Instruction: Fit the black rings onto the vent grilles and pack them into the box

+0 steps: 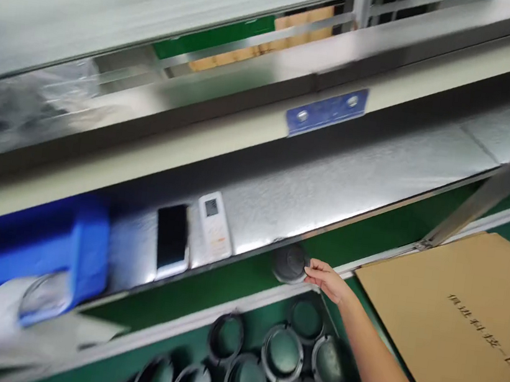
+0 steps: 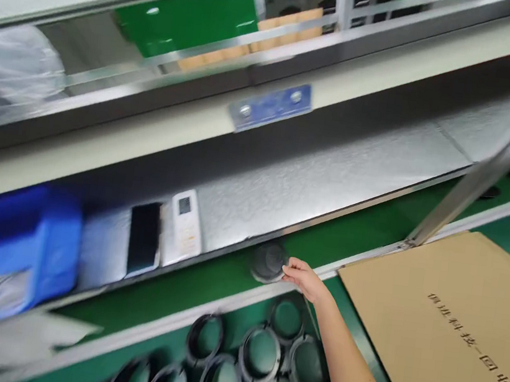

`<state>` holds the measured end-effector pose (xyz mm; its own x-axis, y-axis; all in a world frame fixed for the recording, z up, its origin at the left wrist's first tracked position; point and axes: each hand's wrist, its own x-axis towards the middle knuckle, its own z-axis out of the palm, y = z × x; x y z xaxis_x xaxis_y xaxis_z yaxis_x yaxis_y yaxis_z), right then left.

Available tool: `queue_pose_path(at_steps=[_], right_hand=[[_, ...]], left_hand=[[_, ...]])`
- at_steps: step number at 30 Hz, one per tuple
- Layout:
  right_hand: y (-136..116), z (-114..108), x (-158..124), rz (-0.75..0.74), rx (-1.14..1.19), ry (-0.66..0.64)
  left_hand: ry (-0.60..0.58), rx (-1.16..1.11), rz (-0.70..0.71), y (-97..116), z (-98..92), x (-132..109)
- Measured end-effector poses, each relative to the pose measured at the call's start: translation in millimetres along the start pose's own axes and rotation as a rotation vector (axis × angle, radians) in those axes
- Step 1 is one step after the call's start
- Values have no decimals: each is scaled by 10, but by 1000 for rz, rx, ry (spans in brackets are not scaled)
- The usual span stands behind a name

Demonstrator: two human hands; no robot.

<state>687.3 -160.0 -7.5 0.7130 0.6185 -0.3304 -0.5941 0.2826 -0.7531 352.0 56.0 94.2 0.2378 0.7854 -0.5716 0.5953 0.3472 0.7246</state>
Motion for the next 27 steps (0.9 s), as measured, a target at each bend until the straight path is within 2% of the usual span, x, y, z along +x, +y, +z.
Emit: queue_pose_path(at_steps=[2, 3, 4, 6, 8, 9, 11, 15, 17, 21, 27], right_hand=[[178, 452, -426, 46, -135, -324], [251, 674, -617, 52, -208, -489], [315, 887, -789, 54, -281, -640], [425, 1274, -1082, 73, -404, -844], [522, 1592, -1331, 86, -514, -936], [571, 1726, -1449, 66, -559, -942], [684, 1953, -1690, -33, -612, -860], [1009, 2320, -2215, -349, -609, -434], [1197, 2475, -2470, -493, -663, -334], [1502, 2730, -2823, -638, -862, -383], [1796, 3001, -2975, -764, -1020, -452]], left_hand=[[-119, -162, -23, -189, -115, -173], [-269, -306, -40, -240, -145, -244], [-470, -451, -89, -263, -164, -302], [-798, -638, -219, -254, -204, -397], [-1024, -747, -279, -233, -299, -500], [-1104, -789, -284, -238, -376, -560], [-1200, -867, -267, -297, -575, -682], [-1165, -1062, -181, -529, -995, -848], [-1114, -1150, -153, -632, -1162, -881], [-1014, -1273, -91, -775, -1446, -914], [-961, -1335, -110, -950, -1811, -1008]])
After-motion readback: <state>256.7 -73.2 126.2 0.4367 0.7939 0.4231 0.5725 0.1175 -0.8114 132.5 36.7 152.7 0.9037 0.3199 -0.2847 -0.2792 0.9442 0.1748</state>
